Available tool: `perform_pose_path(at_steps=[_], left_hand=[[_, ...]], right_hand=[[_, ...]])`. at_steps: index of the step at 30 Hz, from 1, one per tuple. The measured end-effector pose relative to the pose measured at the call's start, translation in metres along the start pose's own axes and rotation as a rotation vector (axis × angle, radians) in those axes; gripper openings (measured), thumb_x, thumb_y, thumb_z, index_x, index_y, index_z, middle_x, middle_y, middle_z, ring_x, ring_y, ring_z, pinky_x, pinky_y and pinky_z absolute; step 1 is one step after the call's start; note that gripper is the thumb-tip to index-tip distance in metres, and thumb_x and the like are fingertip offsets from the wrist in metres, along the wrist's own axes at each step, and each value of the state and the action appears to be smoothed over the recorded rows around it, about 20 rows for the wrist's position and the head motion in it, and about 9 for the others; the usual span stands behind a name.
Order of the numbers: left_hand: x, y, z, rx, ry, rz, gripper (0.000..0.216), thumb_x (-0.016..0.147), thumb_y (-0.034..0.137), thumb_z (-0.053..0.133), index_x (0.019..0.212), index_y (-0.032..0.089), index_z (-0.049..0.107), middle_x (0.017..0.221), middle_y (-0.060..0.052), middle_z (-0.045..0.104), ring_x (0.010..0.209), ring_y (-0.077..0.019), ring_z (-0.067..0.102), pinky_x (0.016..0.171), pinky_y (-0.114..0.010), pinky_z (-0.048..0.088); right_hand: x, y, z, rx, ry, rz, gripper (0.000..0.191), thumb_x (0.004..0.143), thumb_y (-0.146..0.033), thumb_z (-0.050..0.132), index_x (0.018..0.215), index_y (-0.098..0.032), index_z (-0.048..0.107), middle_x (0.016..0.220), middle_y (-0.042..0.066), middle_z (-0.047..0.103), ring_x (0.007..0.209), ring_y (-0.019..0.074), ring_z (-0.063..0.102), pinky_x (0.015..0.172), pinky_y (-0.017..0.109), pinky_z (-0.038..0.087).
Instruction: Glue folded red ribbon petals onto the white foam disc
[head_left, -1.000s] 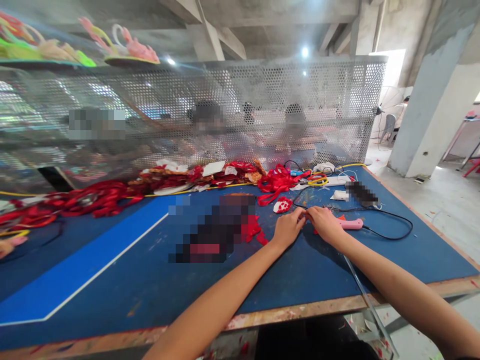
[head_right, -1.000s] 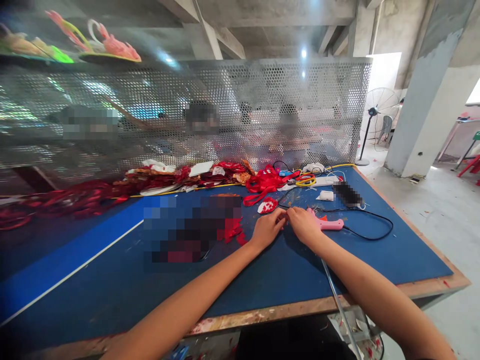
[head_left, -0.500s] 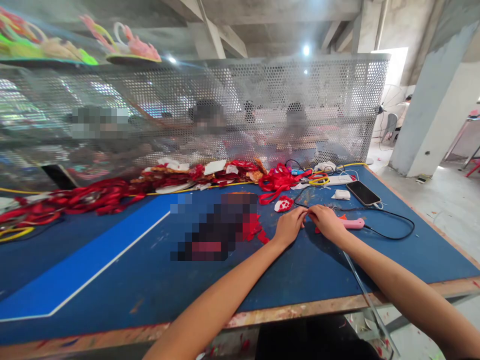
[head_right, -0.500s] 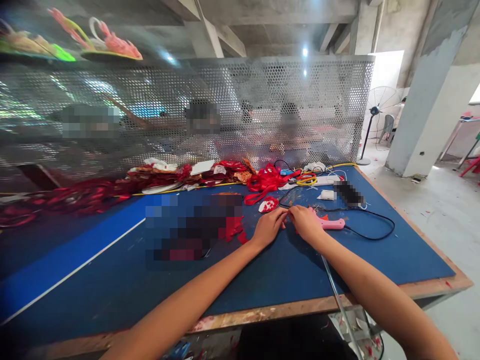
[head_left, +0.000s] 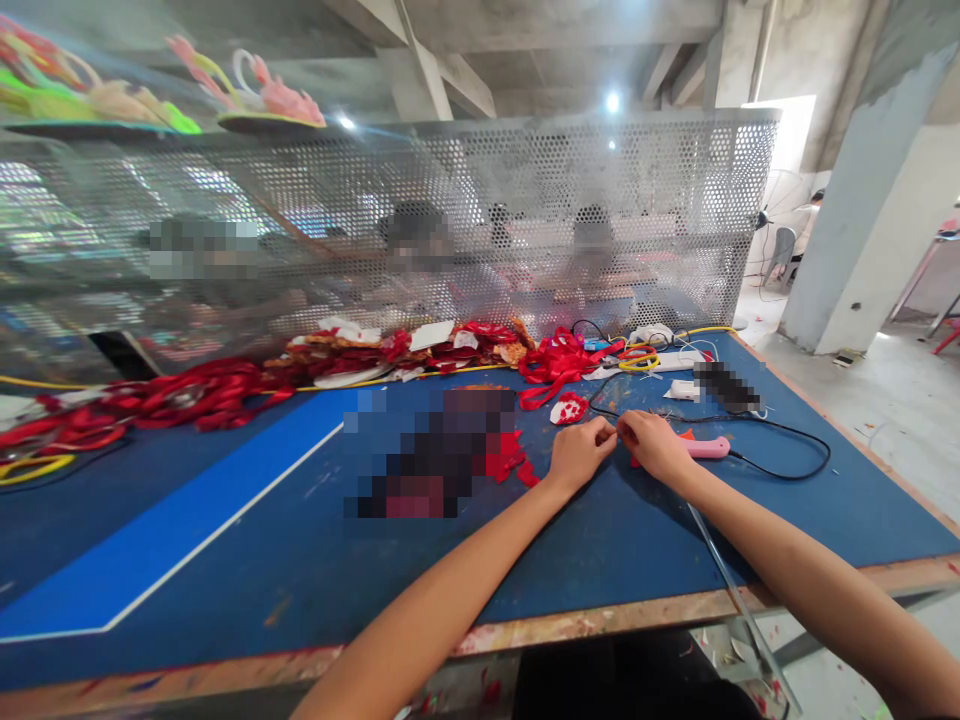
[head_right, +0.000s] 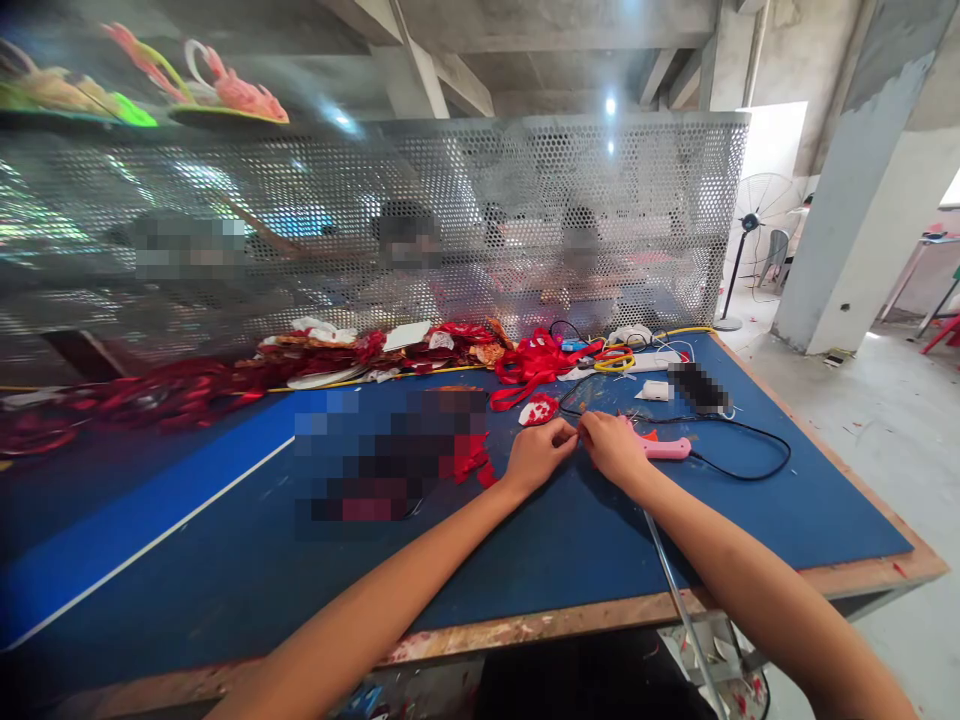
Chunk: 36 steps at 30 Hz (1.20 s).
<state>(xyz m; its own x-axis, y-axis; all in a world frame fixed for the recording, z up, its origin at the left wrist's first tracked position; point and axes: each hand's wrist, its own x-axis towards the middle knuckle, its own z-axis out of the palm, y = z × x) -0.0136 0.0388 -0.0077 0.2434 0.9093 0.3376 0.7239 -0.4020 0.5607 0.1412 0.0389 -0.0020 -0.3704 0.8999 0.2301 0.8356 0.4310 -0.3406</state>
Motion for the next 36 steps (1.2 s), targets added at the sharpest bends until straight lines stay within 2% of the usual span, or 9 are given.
perform_pose_path(at_steps=[2,5,15,21,23,26,30,36], left_hand=[[-0.001,0.001,-0.001,-0.002,0.005,0.001,0.009,0.08,0.025,0.058,0.077,0.023,0.066,0.074,0.001,0.073,0.07,-0.0158,0.066,0.067,-0.024,0.043],[-0.001,0.003,-0.002,-0.015,0.011,0.005,0.009,0.08,0.025,0.057,0.081,0.023,0.066,0.077,0.001,0.073,0.072,-0.0156,0.067,0.068,-0.023,0.044],[0.0,0.003,-0.004,-0.028,0.022,-0.005,0.008,0.08,0.026,0.057,0.083,0.024,0.064,0.076,0.001,0.073,0.069,-0.0161,0.066,0.066,-0.024,0.044],[0.0,0.002,-0.003,-0.078,0.031,-0.004,0.005,0.078,0.026,0.059,0.081,0.024,0.063,0.072,0.002,0.07,0.067,-0.0166,0.065,0.064,-0.024,0.043],[0.0,0.001,-0.001,-0.116,0.035,-0.002,0.007,0.08,0.029,0.058,0.08,0.023,0.061,0.071,0.002,0.069,0.064,-0.016,0.065,0.063,-0.024,0.043],[0.001,-0.003,0.001,-0.196,0.027,0.006,0.02,0.084,0.039,0.052,0.078,0.022,0.059,0.065,0.003,0.067,0.056,-0.0148,0.063,0.06,-0.024,0.044],[0.002,-0.006,0.002,-0.28,0.002,0.036,0.027,0.086,0.045,0.048,0.077,0.021,0.058,0.065,0.003,0.067,0.052,-0.0134,0.061,0.058,-0.024,0.045],[0.001,-0.008,0.001,-0.301,0.0,0.061,0.019,0.082,0.039,0.055,0.075,0.022,0.06,0.063,0.004,0.067,0.051,-0.0124,0.06,0.059,-0.023,0.043]], right_hand=[[-0.001,-0.002,-0.001,0.014,0.026,-0.009,0.015,0.09,-0.016,0.052,0.102,-0.017,0.061,0.102,0.007,0.065,0.095,0.0184,0.061,0.083,0.034,0.048],[-0.003,-0.005,-0.003,0.038,0.066,-0.016,0.02,0.084,-0.006,0.05,0.096,-0.019,0.061,0.097,0.006,0.066,0.093,0.0186,0.061,0.08,0.03,0.044],[-0.004,-0.006,-0.001,0.124,0.122,-0.029,0.022,0.079,-0.005,0.049,0.093,-0.019,0.058,0.097,0.008,0.066,0.095,0.0206,0.059,0.083,0.031,0.041],[-0.005,-0.007,0.0,0.292,0.176,-0.025,0.025,0.074,-0.005,0.05,0.092,-0.019,0.057,0.092,0.006,0.065,0.09,0.0198,0.059,0.08,0.032,0.042],[-0.003,-0.005,0.0,0.388,0.184,-0.028,0.021,0.072,-0.008,0.052,0.089,-0.019,0.056,0.086,0.003,0.065,0.084,0.0173,0.059,0.076,0.029,0.043],[0.001,-0.001,0.0,0.545,0.166,-0.026,0.006,0.077,-0.02,0.052,0.081,-0.018,0.055,0.077,0.0,0.063,0.071,0.0137,0.059,0.067,0.025,0.045],[0.006,0.005,0.001,0.691,0.125,-0.021,0.02,0.082,-0.035,0.048,0.076,-0.018,0.055,0.069,-0.001,0.06,0.063,0.0123,0.056,0.058,0.024,0.042],[0.006,0.007,0.001,0.785,0.067,-0.055,0.028,0.08,-0.046,0.055,0.076,-0.018,0.054,0.067,-0.003,0.055,0.061,0.0114,0.05,0.057,0.024,0.038]])
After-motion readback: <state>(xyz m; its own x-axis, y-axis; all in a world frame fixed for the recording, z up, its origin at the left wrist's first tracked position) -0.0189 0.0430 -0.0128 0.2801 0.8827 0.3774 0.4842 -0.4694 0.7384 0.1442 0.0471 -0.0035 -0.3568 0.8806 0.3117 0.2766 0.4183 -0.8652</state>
